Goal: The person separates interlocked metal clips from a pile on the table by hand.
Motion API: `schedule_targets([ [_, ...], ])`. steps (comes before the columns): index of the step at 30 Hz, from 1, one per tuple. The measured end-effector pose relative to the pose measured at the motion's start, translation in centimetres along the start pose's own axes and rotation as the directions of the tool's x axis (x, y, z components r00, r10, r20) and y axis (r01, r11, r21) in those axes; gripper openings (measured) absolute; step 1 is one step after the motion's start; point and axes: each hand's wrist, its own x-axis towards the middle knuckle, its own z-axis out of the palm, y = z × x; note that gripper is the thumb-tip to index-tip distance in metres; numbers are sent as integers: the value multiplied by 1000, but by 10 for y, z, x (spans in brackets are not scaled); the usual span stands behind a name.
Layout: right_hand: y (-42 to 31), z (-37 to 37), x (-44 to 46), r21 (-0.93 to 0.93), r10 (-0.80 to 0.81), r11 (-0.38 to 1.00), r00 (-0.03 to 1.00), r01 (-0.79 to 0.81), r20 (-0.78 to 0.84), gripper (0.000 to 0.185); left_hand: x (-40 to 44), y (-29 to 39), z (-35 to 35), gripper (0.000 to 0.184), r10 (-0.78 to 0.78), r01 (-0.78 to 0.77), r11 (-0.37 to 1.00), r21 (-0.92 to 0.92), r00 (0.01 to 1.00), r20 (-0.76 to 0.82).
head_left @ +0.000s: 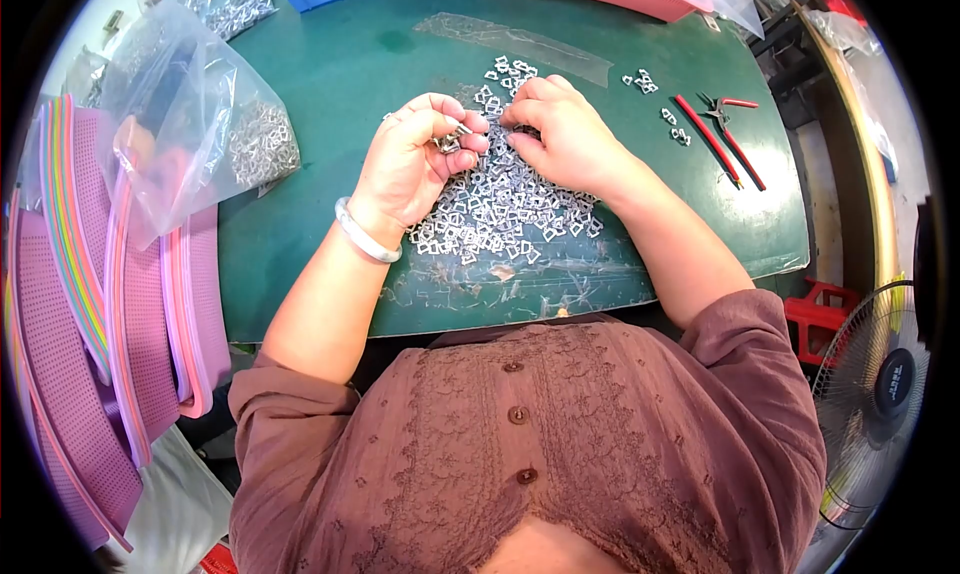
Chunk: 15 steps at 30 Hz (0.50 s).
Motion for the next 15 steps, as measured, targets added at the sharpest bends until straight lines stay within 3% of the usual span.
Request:
schedule_targets([
  [8, 4, 0, 1, 128, 27, 991, 999, -24, -25, 11, 0, 0, 2, 14, -36, 37, 998, 59, 999, -14],
  [9, 4, 0, 1, 225, 90, 971, 996, -83, -23, 10, -1, -1, 3, 14, -40, 42, 996, 82, 999, -30],
  [11, 0, -1, 2, 411, 212, 891, 977, -194, 1, 10, -1, -4, 4, 12, -29, 38, 985, 167, 998, -54],
  [14, -13, -11, 4, 692, 401, 599, 899, -403, 177, 11, -3, -5, 10, 11, -22, 40, 963, 267, 997, -71],
  [15, -12, -8, 3, 736, 386, 581, 914, -348, 127, 12, -4, -4, 12, 10, -23, 42, 953, 300, 998, -66],
])
